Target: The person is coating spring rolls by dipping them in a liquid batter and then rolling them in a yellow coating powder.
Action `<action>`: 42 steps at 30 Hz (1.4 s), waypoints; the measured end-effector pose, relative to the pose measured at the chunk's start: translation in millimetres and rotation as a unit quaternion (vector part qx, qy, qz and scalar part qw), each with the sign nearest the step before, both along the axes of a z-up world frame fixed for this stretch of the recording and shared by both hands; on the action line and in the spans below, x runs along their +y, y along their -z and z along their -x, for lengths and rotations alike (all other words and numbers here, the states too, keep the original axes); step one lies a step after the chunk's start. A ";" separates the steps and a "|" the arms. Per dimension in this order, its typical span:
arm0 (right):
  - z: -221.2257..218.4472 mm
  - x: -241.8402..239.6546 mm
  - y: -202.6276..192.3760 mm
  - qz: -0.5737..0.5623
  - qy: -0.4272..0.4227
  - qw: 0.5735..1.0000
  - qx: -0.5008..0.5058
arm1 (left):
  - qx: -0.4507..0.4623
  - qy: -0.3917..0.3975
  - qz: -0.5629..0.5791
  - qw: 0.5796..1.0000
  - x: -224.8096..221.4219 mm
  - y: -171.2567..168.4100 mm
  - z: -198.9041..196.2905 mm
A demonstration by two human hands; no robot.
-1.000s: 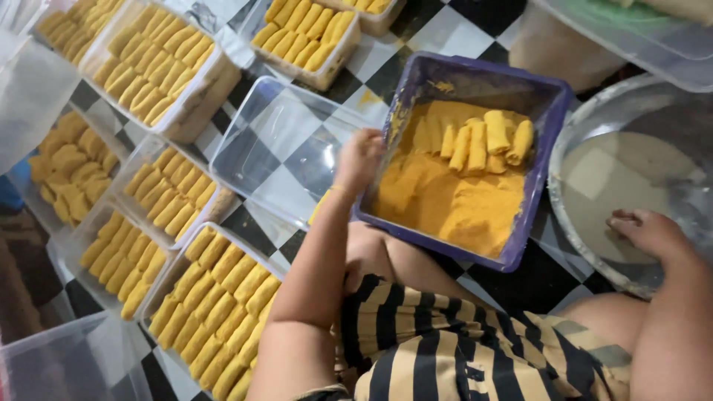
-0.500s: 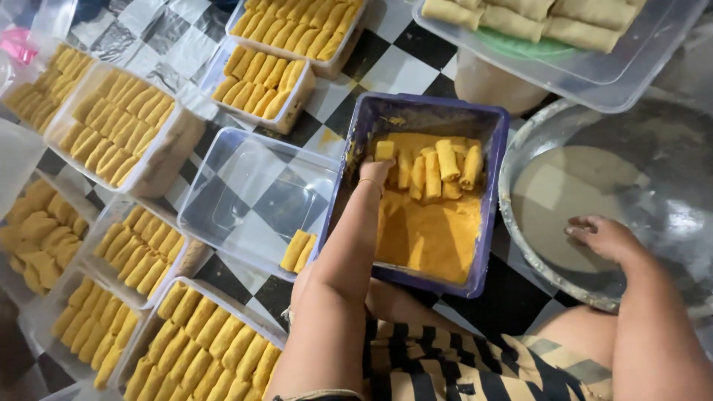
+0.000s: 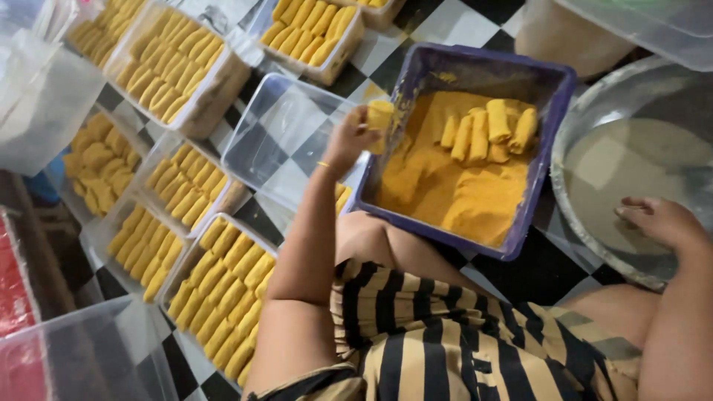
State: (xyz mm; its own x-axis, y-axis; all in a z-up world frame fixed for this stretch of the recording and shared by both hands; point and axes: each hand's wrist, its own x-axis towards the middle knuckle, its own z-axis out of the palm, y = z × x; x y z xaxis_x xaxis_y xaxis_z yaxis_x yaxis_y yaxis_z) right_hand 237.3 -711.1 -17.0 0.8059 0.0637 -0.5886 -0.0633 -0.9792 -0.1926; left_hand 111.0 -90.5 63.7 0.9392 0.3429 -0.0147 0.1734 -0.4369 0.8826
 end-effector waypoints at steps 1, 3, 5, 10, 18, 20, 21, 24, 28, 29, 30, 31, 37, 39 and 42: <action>-3.0 -3.0 4.7 -0.009 0.001 1.000 -0.001 | 0.013 0.002 0.039 0.999 18.0 -11.1 18.0; -4.7 -3.3 12.6 -0.019 -0.003 1.000 -0.005 | 0.022 -0.002 0.077 0.997 50.7 -11.0 50.5; 0.6 1.3 18.6 -0.052 0.078 0.996 -0.004 | 0.203 -0.088 -0.039 0.974 80.7 11.9 79.5; 16.5 20.5 15.3 -0.060 0.082 0.995 -0.008 | 0.389 -0.081 -0.068 0.915 115.0 71.2 117.0; -5.5 -0.9 22.7 -0.006 0.060 0.998 0.010 | 0.559 0.389 -0.487 0.547 86.9 81.4 88.0; -6.1 1.0 19.0 0.008 0.015 1.000 -0.009 | 0.202 -0.090 -0.324 0.920 74.2 73.7 73.2; -3.6 6.7 9.6 0.009 0.022 1.000 -0.009 | 0.200 -0.083 -0.325 0.921 50.1 67.8 48.9; 6.8 27.3 -26.1 0.004 0.047 0.999 0.013 | -0.006 -0.026 -0.076 0.997 -28.2 39.3 -11.4; 6.7 29.1 -27.7 -0.025 0.071 0.996 0.037 | 0.146 0.015 0.007 0.989 -90.4 64.7 -98.1; 2.6 20.2 -13.5 -0.019 0.053 0.998 0.021 | 0.242 -0.042 0.070 0.967 -94.7 94.8 -125.8; 0.8 19.2 -19.0 -0.018 0.059 0.998 0.017 | 0.239 -0.036 0.070 0.968 -103.8 62.6 -127.5; 1.1 17.3 -23.9 -0.050 0.077 0.995 0.036 | 0.302 -0.067 0.118 0.943 -113.5 31.6 -126.5; -1.1 12.8 -31.3 -0.096 0.114 0.987 0.062 | 0.362 -0.080 0.203 0.906 -132.8 -13.0 -122.8; -2.9 10.7 -24.7 -0.120 0.110 0.985 0.055 | 0.283 -0.117 0.292 0.906 -129.9 -0.8 -115.7; 0.4 21.0 -40.1 -0.083 0.096 0.990 0.062 | 0.216 -0.108 0.275 0.931 -120.7 3.4 -95.9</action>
State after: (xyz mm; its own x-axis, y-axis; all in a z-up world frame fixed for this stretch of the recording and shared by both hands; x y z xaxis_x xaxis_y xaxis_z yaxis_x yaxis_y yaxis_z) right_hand 236.9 -690.1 23.1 0.7342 0.0214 -0.6786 -0.2782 -0.9023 -0.3293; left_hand 206.9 -211.2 60.3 0.7148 0.3527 -0.6038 0.5952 0.1465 0.7901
